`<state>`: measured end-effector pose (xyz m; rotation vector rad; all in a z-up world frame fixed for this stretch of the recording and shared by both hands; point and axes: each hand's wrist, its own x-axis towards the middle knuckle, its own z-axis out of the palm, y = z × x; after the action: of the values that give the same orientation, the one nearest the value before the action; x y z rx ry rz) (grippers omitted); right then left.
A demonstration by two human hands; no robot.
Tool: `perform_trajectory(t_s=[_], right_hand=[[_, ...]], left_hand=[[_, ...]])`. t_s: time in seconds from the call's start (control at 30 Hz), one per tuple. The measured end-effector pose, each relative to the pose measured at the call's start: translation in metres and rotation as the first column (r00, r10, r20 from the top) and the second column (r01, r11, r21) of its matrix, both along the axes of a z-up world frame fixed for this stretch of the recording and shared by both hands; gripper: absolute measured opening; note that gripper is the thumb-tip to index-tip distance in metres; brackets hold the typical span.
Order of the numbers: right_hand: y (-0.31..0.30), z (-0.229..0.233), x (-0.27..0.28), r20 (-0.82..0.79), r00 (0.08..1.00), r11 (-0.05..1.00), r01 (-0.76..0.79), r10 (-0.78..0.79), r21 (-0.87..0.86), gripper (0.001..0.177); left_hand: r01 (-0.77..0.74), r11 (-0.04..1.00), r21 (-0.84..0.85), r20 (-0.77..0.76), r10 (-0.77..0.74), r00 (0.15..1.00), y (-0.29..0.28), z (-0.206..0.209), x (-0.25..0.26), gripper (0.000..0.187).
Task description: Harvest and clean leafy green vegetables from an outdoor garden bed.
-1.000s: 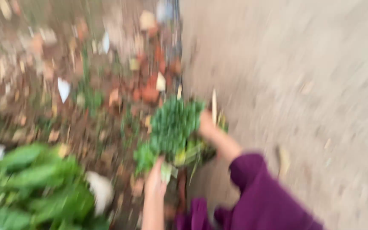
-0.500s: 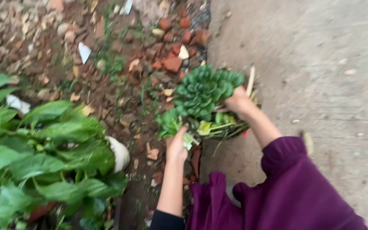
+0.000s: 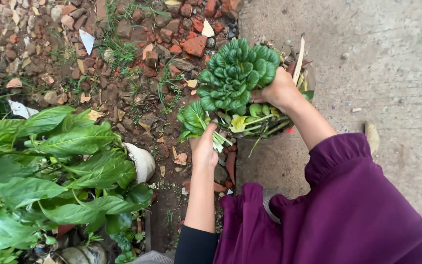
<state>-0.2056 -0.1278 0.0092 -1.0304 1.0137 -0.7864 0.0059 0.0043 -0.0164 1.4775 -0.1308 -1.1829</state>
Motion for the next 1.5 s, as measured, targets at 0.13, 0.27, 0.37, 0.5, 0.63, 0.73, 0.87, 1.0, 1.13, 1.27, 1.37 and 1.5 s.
perform_trajectory(t_s=[0.13, 0.27, 0.37, 0.5, 0.63, 0.73, 0.87, 1.0, 1.13, 1.27, 1.37, 1.5], right_hand=[[-0.005, -0.010, 0.001, 0.004, 1.000, 0.995, 0.013, -0.013, 0.101, 0.045], [-0.007, -0.009, 0.002, -0.065, 0.998, 0.990, 0.001, 0.009, 0.143, 0.037], [-0.005, 0.002, 0.003, -0.119, 0.993, 0.986, 0.016, 0.004, 0.166, 0.035], [-0.004, -0.001, 0.004, -0.126, 0.992, 0.986, 0.028, -0.007, 0.162, 0.039], [-0.005, 0.000, 0.004, -0.111, 0.994, 0.985, 0.003, 0.016, 0.172, 0.038], [-0.007, 0.009, 0.005, -0.126, 0.992, 0.974, -0.001, 0.030, 0.226, 0.033], [-0.002, 0.007, 0.005, -0.107, 0.994, 0.952, 0.006, 0.029, 0.306, 0.026], [-0.033, -0.129, -0.001, 0.058, 0.998, 0.948, -0.016, -0.002, 0.317, 0.029], [-0.023, -0.001, 0.003, -0.003, 0.994, 0.954, -0.102, 0.108, 0.280, 0.032], [0.003, -0.007, -0.002, -0.046, 0.997, 0.976, -0.050, 0.061, 0.212, 0.039], [0.024, 0.006, -0.006, -0.075, 0.997, 0.992, -0.005, 0.015, 0.128, 0.033], [0.034, 0.011, -0.017, 0.047, 0.999, 0.999, -0.003, 0.001, 0.044, 0.015]], left_hand=[[0.007, 0.998, -0.057, 0.005, -0.006, 1.000, 0.003, -0.005, 0.000, 0.043], [0.030, 0.998, -0.061, 0.030, -0.028, 0.999, 0.005, -0.004, -0.001, 0.041], [0.019, 0.999, -0.026, 0.010, -0.019, 1.000, 0.007, -0.003, -0.002, 0.041], [0.015, 1.000, -0.012, -0.002, -0.015, 1.000, 0.007, 0.001, -0.003, 0.043], [0.023, 0.999, -0.026, 0.007, -0.023, 1.000, 0.012, -0.002, -0.002, 0.044], [0.037, 0.999, -0.039, 0.015, -0.037, 0.999, 0.013, -0.005, 0.000, 0.042], [0.044, 0.999, -0.030, -0.093, -0.047, 0.995, 0.030, -0.040, 0.015, 0.039], [0.059, 0.997, -0.040, -0.223, -0.067, 0.972, 0.041, -0.142, 0.052, 0.034], [-0.032, 0.999, -0.020, -0.061, 0.030, 0.998, 0.004, -0.026, 0.015, 0.042], [0.038, 0.999, -0.024, 0.025, -0.038, 0.999, 0.020, -0.032, 0.015, 0.046], [0.073, 0.996, -0.051, 0.104, -0.067, 0.992, 0.029, -0.038, 0.016, 0.052], [0.110, 0.992, 0.060, 0.300, -0.123, 0.946, 0.023, 0.015, 0.002, 0.053]])
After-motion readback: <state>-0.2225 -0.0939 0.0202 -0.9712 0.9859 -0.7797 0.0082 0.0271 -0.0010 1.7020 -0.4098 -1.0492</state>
